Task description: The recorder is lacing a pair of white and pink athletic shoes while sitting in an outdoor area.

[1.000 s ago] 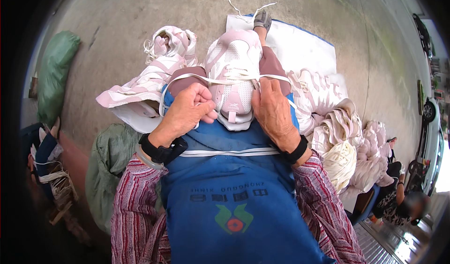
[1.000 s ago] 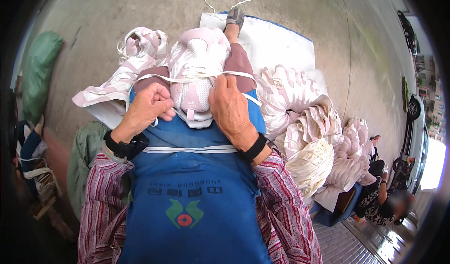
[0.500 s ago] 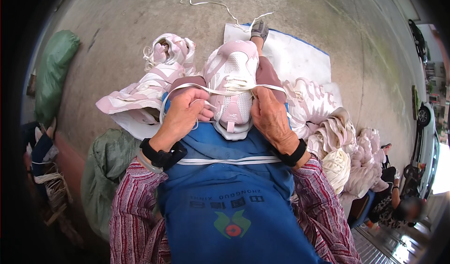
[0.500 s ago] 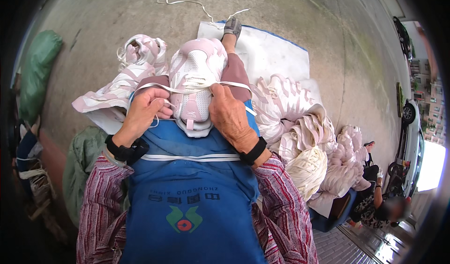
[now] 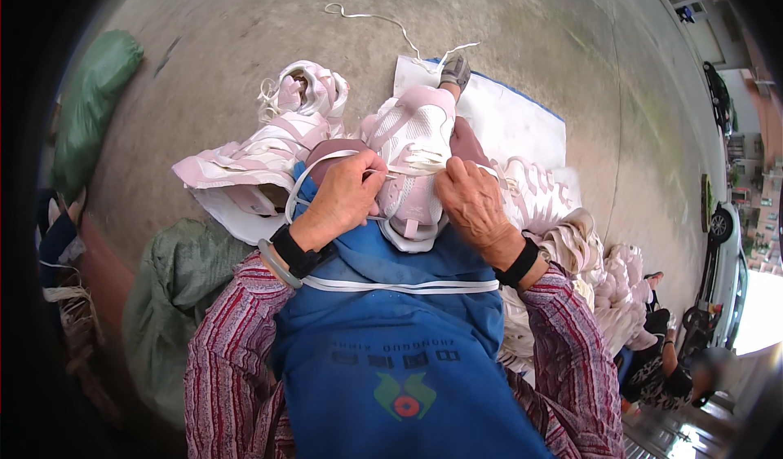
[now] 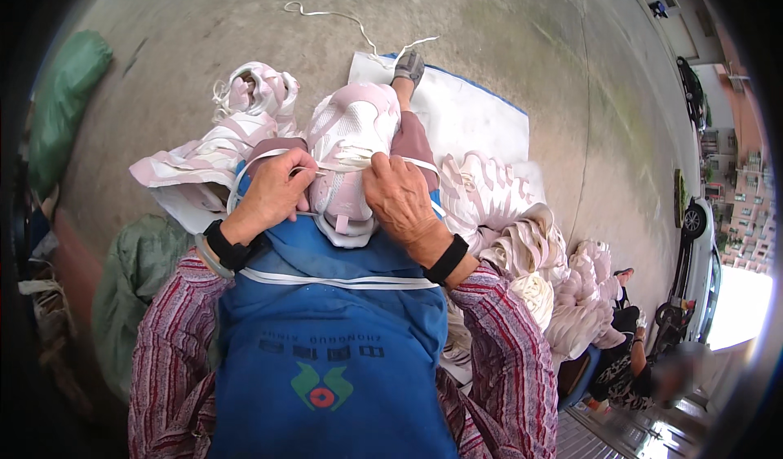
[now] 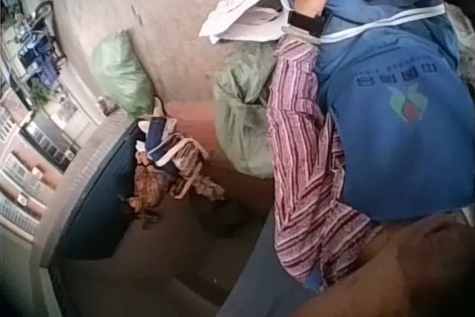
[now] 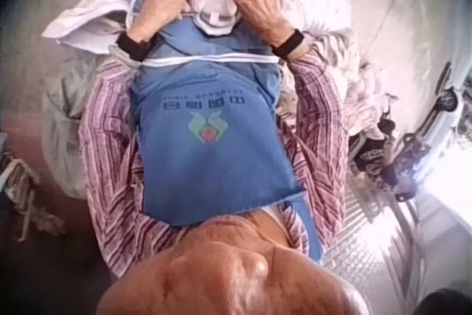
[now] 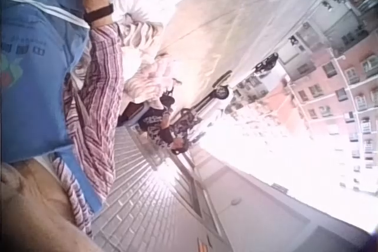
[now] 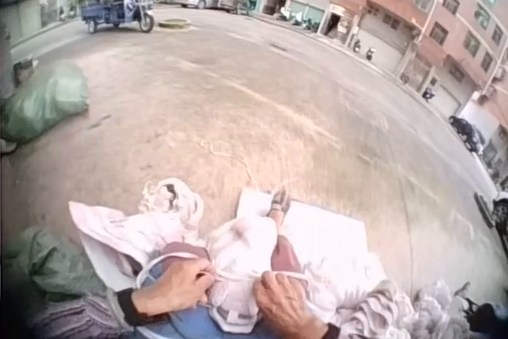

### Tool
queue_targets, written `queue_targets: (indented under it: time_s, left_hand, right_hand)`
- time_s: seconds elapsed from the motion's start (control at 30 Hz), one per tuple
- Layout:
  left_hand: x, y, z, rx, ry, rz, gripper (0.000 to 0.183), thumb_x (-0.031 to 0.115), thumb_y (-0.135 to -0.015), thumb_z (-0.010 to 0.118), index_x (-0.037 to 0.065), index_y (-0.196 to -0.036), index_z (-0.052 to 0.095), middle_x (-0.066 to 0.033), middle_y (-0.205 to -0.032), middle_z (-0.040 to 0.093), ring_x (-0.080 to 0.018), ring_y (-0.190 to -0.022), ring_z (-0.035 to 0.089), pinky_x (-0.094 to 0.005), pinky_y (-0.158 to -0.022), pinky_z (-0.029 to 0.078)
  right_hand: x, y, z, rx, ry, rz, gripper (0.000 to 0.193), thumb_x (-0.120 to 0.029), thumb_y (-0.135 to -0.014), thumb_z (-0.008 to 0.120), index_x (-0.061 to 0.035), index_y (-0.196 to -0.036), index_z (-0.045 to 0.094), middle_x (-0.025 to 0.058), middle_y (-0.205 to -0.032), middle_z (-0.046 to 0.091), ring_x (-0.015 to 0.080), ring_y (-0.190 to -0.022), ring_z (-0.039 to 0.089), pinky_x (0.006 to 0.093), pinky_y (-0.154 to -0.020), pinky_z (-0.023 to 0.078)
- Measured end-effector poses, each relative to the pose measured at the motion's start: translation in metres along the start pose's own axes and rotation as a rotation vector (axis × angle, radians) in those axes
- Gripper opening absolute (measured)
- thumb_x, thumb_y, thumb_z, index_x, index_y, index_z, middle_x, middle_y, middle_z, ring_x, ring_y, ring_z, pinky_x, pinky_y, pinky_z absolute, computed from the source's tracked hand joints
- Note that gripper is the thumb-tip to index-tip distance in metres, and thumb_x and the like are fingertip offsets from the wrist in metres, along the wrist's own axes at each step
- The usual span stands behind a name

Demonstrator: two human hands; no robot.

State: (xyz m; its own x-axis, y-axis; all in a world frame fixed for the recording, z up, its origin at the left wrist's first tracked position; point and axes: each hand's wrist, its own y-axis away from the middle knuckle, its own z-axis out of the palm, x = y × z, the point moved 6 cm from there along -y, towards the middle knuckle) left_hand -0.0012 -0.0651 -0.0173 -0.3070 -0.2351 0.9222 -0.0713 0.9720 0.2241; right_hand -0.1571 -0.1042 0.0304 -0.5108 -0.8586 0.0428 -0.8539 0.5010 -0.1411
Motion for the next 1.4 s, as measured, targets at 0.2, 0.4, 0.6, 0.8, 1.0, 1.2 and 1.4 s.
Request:
queue_targets:
  time_s: [0.2,0.4,0.6,0.8,1.0,1.2,1.4]
  left_hand:
    - [0.004,-0.001,0.002,-0.059,0.192,-0.201,0.014,0.012,-0.091,0.052,0.001,-0.097,0.056,-0.0047,-0.071,0.060,-0.0093,-0.059,0.060,-0.0228,-0.043,0.050]
    - [0.005,-0.008,0.002,-0.063,-0.025,-0.034,0.011,0.010,-0.091,0.052,0.001,-0.093,0.057,-0.0036,-0.074,0.059,-0.0092,-0.061,0.060,-0.0226,-0.047,0.051]
    - [0.022,-0.015,0.000,0.011,-0.271,0.226,0.008,0.006,-0.086,0.053,-0.002,-0.087,0.056,-0.0113,-0.074,0.059,-0.0213,-0.063,0.060,-0.0332,-0.054,0.048]
    - [0.038,-0.019,-0.002,0.012,-0.346,0.298,0.006,0.003,-0.081,0.054,-0.003,-0.082,0.055,-0.0215,-0.077,0.058,-0.0385,-0.071,0.058,-0.0428,-0.063,0.044]
    - [0.042,-0.021,-0.001,-0.008,-0.413,0.337,0.005,0.003,-0.080,0.055,-0.002,-0.082,0.055,-0.0218,-0.077,0.058,-0.0404,-0.074,0.057,-0.0438,-0.064,0.044]
    - [0.040,-0.026,-0.002,-0.027,-0.414,0.301,0.005,0.003,-0.083,0.054,-0.002,-0.082,0.055,-0.0180,-0.076,0.060,-0.0323,-0.068,0.062,-0.0396,-0.062,0.047]
    - [0.020,-0.036,-0.003,-0.165,-0.237,-0.055,0.009,0.007,-0.089,0.056,-0.002,-0.088,0.059,-0.0067,-0.076,0.064,-0.0115,-0.067,0.064,-0.0236,-0.059,0.052]
  right_hand:
    - [-0.018,-0.001,-0.026,0.085,-0.735,0.215,0.007,-0.002,-0.079,0.057,-0.0010,-0.086,0.055,0.0170,-0.083,0.049,0.0340,-0.078,0.055,0.0392,-0.068,0.047]
    - [-0.015,0.008,0.001,0.037,-0.867,0.425,0.006,-0.006,-0.087,0.055,-0.0011,-0.090,0.055,0.0183,-0.081,0.054,0.0390,-0.075,0.056,0.0443,-0.065,0.047]
    - [-0.008,0.003,0.016,0.099,-0.695,0.445,0.013,-0.012,-0.085,0.056,-0.0043,-0.095,0.061,0.0170,-0.084,0.062,0.0369,-0.074,0.062,0.0448,-0.063,0.050]
    - [-0.006,0.000,0.017,0.132,-0.671,0.588,0.013,-0.016,-0.084,0.060,-0.0070,-0.092,0.064,0.0160,-0.080,0.065,0.0357,-0.071,0.063,0.0433,-0.062,0.050]
    - [-0.002,-0.002,0.020,0.115,-0.759,0.581,0.014,-0.018,-0.082,0.062,-0.0069,-0.090,0.066,0.0171,-0.075,0.065,0.0361,-0.069,0.063,0.0429,-0.062,0.050]
    - [0.002,-0.002,0.039,0.071,-0.989,0.741,0.013,-0.015,-0.080,0.061,-0.0049,-0.085,0.067,0.0167,-0.066,0.063,0.0334,-0.062,0.062,0.0400,-0.060,0.049]
    - [0.003,-0.006,0.042,0.147,-1.080,0.692,0.013,-0.014,-0.079,0.060,-0.0032,-0.083,0.068,0.0154,-0.063,0.061,0.0287,-0.054,0.059,0.0356,-0.056,0.048]
